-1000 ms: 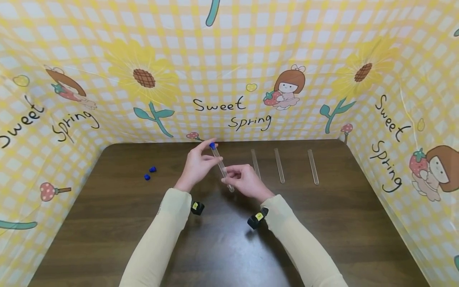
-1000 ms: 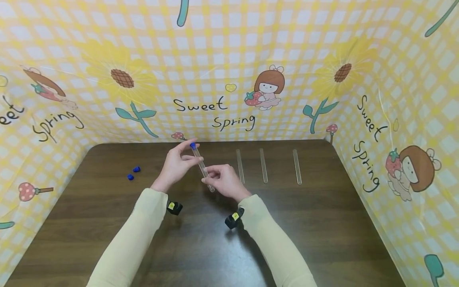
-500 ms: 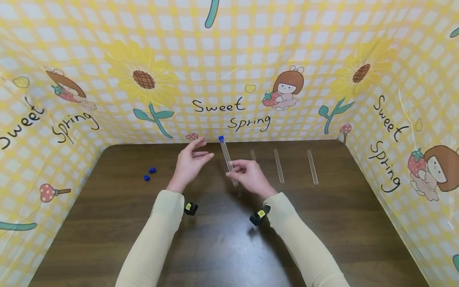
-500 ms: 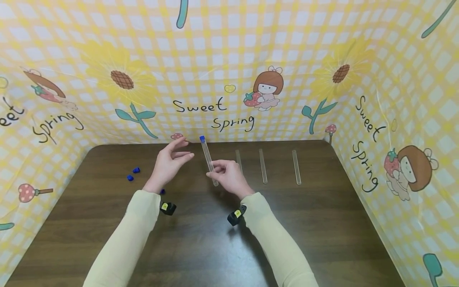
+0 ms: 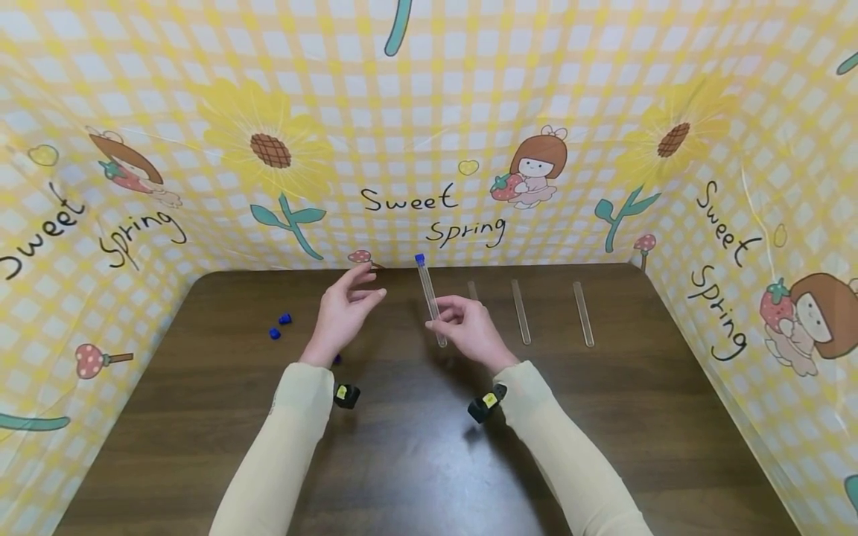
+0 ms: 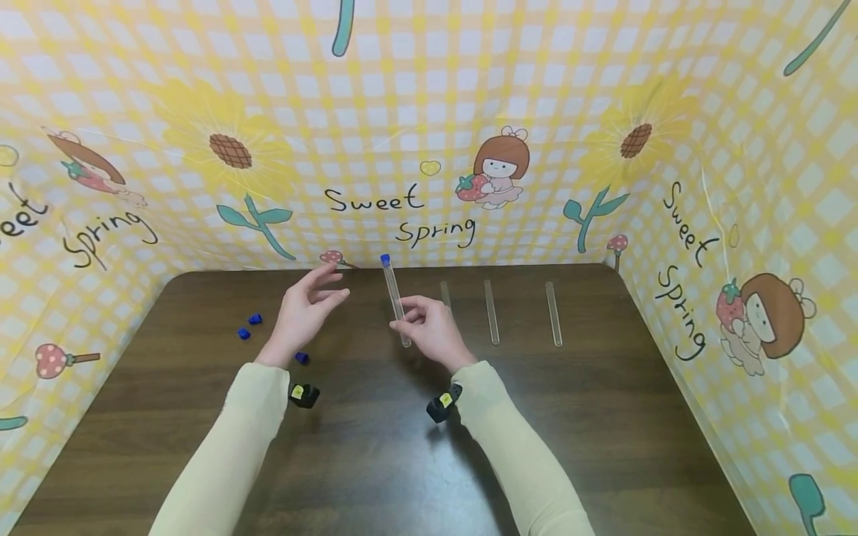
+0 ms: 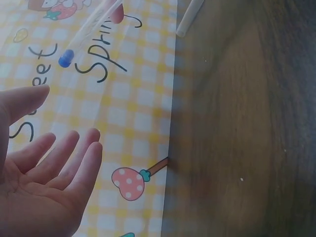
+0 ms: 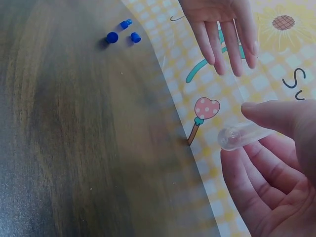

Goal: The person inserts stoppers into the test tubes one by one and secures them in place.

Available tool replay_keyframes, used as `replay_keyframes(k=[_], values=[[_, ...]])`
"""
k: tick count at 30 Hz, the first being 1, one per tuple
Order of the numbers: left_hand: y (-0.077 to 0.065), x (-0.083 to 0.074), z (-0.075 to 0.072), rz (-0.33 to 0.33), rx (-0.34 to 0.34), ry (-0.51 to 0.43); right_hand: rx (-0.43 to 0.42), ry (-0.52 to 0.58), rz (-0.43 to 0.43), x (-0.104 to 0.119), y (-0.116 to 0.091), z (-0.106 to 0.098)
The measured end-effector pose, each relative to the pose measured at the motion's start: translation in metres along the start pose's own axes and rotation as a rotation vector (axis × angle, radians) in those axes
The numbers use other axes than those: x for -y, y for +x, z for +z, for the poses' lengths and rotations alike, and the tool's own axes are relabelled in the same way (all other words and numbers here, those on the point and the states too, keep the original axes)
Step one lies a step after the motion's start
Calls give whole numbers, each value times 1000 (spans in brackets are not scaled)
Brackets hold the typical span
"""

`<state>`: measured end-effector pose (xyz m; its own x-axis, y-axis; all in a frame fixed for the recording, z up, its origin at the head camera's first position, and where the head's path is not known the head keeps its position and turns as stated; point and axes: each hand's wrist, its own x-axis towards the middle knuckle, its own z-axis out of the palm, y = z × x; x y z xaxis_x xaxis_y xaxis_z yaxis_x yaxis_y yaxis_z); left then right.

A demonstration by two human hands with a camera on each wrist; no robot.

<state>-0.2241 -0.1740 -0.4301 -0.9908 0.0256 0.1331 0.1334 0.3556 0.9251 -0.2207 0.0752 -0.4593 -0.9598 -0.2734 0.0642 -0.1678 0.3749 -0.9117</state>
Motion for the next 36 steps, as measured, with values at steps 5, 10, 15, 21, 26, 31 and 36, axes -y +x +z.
replay_keyframes(k=[5, 10, 15, 21, 26, 31, 36], values=[[-4, 4, -4, -20, -8, 28, 4, 7, 13, -2, -1, -1], [-7, 9, -7, -38, 0, 46, -10, 23, 17, -3, -1, -2], [-11, 12, -9, -54, 15, 58, -27, 32, 16, -6, 0, -3], [-15, 16, -11, -57, 13, 76, -51, 33, 37, -10, 1, -2], [-19, 22, -12, -58, 22, 102, -62, 33, 63, -13, 1, -1], [-25, 26, -15, -72, 39, 119, -57, 27, 79, -16, 1, 1], [-30, 32, -21, -77, 54, 153, -60, 30, 93, -18, 1, 2]])
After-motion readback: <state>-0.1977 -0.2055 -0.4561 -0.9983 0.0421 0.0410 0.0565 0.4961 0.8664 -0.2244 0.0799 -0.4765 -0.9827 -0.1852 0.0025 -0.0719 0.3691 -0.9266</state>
